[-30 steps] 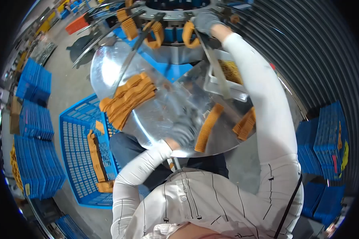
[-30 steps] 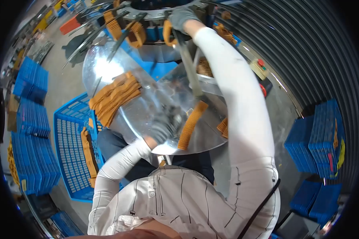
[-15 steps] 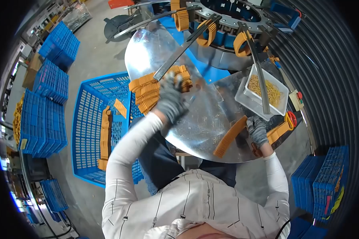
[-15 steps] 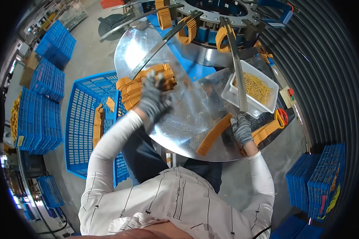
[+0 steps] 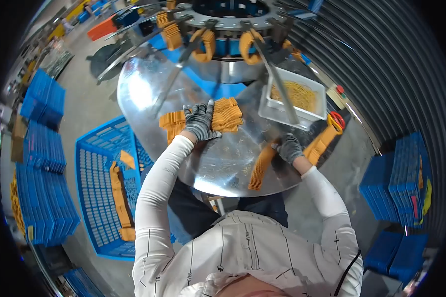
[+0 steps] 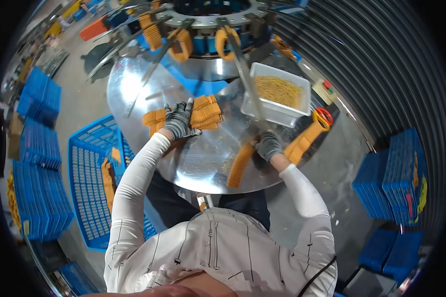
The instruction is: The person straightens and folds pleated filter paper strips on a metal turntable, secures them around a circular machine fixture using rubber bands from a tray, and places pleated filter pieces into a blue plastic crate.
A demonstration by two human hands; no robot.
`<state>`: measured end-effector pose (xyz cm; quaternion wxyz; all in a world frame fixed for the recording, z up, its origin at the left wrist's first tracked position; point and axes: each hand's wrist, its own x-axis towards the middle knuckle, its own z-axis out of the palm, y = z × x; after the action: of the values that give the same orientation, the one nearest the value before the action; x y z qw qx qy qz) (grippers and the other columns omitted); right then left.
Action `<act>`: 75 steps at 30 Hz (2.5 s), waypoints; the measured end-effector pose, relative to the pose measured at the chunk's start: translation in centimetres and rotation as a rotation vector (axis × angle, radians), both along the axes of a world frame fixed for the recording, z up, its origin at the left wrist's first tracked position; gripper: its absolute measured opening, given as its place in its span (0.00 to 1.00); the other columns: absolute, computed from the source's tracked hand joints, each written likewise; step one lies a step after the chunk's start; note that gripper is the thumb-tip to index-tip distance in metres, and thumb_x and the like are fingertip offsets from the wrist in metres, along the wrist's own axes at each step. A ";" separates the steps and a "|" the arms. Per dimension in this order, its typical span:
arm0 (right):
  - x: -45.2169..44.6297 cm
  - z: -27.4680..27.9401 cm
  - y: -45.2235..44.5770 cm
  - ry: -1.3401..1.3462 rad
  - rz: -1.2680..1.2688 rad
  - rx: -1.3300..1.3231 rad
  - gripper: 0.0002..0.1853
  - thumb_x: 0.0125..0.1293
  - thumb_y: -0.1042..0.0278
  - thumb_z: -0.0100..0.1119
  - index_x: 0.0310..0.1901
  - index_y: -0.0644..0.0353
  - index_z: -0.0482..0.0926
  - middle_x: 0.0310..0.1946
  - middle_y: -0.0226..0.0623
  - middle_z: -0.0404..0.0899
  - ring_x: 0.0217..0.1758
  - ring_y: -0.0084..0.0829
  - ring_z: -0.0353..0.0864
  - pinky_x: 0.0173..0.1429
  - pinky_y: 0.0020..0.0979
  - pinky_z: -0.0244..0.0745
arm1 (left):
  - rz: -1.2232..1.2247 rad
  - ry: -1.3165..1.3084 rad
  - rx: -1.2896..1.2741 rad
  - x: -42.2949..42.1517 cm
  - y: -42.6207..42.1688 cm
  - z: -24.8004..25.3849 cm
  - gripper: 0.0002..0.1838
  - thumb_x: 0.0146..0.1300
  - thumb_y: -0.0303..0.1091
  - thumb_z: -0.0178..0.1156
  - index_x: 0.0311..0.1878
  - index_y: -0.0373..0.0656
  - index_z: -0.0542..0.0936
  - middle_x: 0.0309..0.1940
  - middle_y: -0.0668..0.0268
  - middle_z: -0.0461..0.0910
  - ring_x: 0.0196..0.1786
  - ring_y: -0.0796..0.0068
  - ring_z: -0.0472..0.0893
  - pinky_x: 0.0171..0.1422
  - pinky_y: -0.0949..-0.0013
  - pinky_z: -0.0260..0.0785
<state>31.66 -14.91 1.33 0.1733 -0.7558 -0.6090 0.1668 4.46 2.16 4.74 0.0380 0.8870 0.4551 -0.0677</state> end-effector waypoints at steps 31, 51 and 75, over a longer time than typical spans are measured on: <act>-2.5 -3.6 -6.0 0.784 -0.453 -0.009 0.04 0.60 0.76 0.57 0.37 0.62 0.74 0.21 0.29 0.74 0.17 0.20 0.72 0.17 0.23 0.68 | 0.040 -0.312 -0.058 -1.3 -19.3 -5.2 0.32 0.55 0.51 0.57 0.58 0.38 0.66 0.57 0.45 0.65 0.56 0.46 0.69 0.58 0.50 0.63; -1.2 -8.6 -6.2 0.441 -0.127 0.404 0.06 0.59 0.76 0.58 0.29 0.59 0.70 0.22 0.21 0.63 0.23 0.15 0.58 0.26 0.20 0.60 | 0.320 -0.822 -0.326 -4.5 -15.9 -4.4 0.12 0.47 0.28 0.59 0.38 0.39 0.74 0.36 0.51 0.76 0.41 0.54 0.77 0.47 0.61 0.69; -4.8 -6.3 -7.6 0.512 -0.160 0.358 0.10 0.65 0.71 0.51 0.45 0.68 0.68 0.36 0.36 0.71 0.37 0.24 0.70 0.45 0.24 0.69 | 0.518 -1.320 -0.688 -5.7 -14.3 -6.8 0.12 0.53 0.25 0.53 0.43 0.37 0.72 0.22 0.64 0.74 0.18 0.75 0.75 0.21 0.72 0.69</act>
<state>26.81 -22.52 -4.93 0.4638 -0.6924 -0.5037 0.2276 -1.21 -12.17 -2.06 0.5874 0.5480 0.4840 0.3470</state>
